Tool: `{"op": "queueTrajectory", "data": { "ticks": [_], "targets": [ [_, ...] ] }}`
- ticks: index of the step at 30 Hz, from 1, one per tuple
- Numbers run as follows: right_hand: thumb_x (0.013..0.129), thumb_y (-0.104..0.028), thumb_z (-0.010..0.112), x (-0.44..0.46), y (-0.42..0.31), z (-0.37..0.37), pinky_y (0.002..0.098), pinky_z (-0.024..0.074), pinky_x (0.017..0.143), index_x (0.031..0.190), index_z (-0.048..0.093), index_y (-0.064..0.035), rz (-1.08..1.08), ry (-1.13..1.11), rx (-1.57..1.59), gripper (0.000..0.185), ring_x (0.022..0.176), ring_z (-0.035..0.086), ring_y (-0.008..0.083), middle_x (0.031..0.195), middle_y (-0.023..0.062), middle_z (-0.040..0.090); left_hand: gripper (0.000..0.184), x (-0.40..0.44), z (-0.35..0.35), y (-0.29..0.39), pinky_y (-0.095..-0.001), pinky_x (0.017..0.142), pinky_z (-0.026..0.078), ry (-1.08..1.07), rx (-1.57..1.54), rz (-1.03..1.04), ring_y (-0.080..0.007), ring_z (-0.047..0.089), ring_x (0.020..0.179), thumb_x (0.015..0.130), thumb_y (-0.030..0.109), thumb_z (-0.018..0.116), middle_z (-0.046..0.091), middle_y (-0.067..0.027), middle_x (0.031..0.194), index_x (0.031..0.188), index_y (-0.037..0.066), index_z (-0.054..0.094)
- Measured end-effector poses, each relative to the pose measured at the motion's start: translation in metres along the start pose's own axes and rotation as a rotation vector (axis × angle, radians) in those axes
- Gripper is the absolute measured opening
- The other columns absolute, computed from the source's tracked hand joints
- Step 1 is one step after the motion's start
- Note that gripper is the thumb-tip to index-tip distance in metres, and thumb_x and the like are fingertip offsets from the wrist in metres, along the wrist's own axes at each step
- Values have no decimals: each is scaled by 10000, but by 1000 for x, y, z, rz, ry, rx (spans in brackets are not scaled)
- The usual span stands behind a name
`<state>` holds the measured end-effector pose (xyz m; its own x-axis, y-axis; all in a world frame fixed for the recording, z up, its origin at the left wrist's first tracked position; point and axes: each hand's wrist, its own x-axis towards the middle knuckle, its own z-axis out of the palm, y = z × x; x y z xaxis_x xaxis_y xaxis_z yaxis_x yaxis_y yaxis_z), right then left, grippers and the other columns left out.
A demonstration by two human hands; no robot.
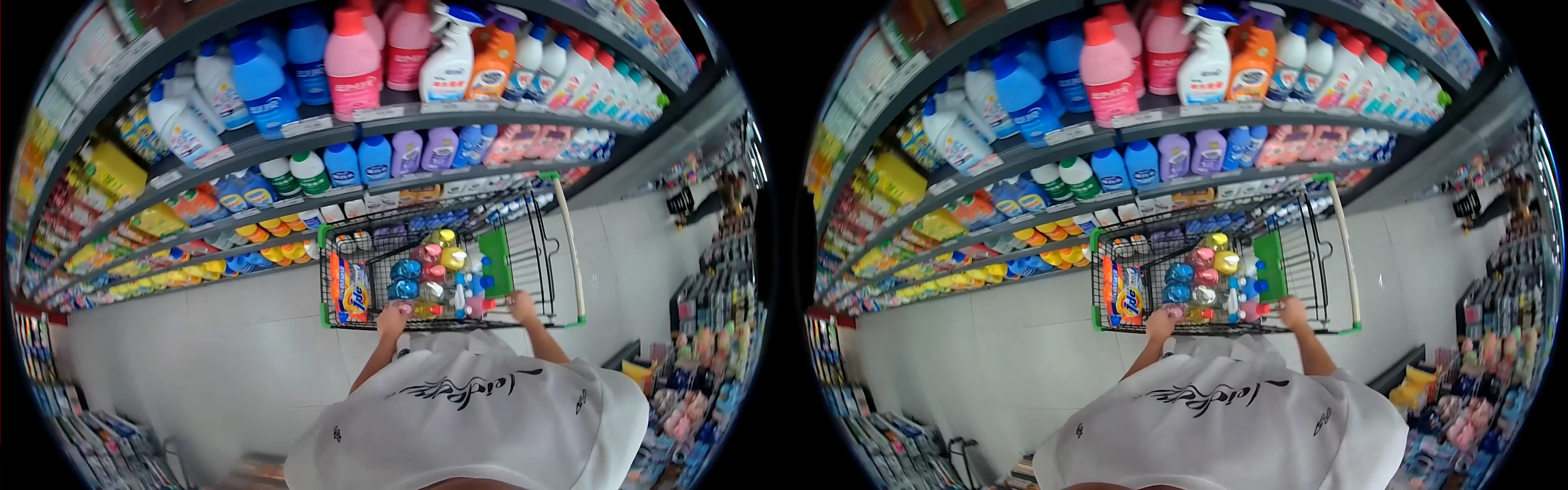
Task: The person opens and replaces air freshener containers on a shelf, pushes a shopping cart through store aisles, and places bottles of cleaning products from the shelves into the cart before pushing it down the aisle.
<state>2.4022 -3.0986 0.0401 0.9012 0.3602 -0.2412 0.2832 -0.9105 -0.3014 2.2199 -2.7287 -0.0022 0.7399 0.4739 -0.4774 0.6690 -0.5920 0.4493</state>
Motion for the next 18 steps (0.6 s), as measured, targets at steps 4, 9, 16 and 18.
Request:
{"op": "queueTrajectory", "data": {
  "ticks": [4, 9, 16, 18],
  "targets": [
    [812, -80, 588, -33, 65, -61, 462, 488, 798, 920, 654, -20, 247, 388, 172, 140, 896, 604, 378, 938, 197, 643, 275, -2, 1, 4, -462, 746, 536, 45, 12, 5, -360, 674, 839, 823, 283, 604, 690, -173, 908, 931, 41, 677],
    [787, -82, 628, -37, 72, -119, 447, 469, 822, 1007, 596, -25, 215, 645, -67, 230, 937, 568, 381, 985, 191, 592, 260, -4, 3, 3, -460, 746, 532, 101, 58, 32, -357, 669, 824, 817, 279, 598, 691, -165, 904, 890, 55, 708],
    [723, -308, 754, 7, 159, -130, 430, 470, 902, 1196, 516, 16, 490, 430, 68, 621, 1034, 581, 373, 1117, 240, 596, 273, -4, 19, -10, -480, 755, 519, 69, 11, 67, -374, 652, 865, 817, 284, 592, 681, -188, 899, 911, 54, 706],
    [741, -332, 749, 18, 169, -147, 428, 478, 900, 1247, 493, 15, 469, 165, 219, 664, 1029, 605, 361, 1115, 236, 619, 285, -16, 17, 3, -481, 759, 517, 125, 15, 55, -380, 649, 866, 826, 293, 589, 681, -186, 900, 921, 49, 701]
  ]
}}
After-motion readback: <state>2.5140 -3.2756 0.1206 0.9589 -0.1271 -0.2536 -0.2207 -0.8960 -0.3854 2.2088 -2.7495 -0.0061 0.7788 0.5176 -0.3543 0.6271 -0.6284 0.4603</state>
